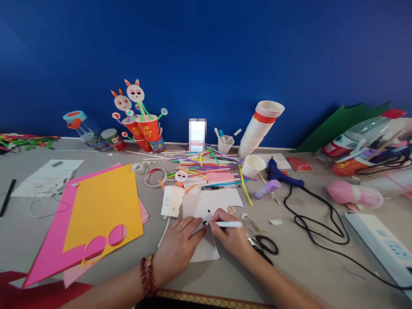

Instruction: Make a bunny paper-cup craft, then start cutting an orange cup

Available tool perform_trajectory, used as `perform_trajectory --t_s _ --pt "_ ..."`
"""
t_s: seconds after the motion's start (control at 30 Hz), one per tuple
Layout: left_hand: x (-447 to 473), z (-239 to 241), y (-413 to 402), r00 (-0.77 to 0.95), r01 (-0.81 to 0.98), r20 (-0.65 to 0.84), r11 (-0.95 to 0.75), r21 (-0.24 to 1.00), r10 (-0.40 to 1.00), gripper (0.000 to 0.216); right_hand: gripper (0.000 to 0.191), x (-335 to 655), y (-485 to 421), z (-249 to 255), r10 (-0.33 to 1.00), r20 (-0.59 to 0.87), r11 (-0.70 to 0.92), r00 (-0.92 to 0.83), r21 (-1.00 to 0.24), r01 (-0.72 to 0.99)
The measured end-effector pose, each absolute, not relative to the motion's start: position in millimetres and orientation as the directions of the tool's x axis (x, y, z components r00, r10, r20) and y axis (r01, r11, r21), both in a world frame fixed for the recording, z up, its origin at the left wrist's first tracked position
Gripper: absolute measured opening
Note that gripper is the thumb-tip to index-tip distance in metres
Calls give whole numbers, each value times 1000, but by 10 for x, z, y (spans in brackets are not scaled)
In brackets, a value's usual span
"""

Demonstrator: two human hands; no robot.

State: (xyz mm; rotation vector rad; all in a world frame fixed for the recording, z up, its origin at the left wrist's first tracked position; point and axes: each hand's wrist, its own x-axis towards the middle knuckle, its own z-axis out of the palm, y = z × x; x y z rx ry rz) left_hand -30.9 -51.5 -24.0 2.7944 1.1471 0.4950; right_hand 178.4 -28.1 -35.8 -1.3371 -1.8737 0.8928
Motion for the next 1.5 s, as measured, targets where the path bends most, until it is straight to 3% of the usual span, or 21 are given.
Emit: perform_trajectory --t_s 1.5 --pt "-302 -253 -508 658 674 284 -714 192 698 35 17 1780 -284 -359 961 116 233 -249 -825 515"
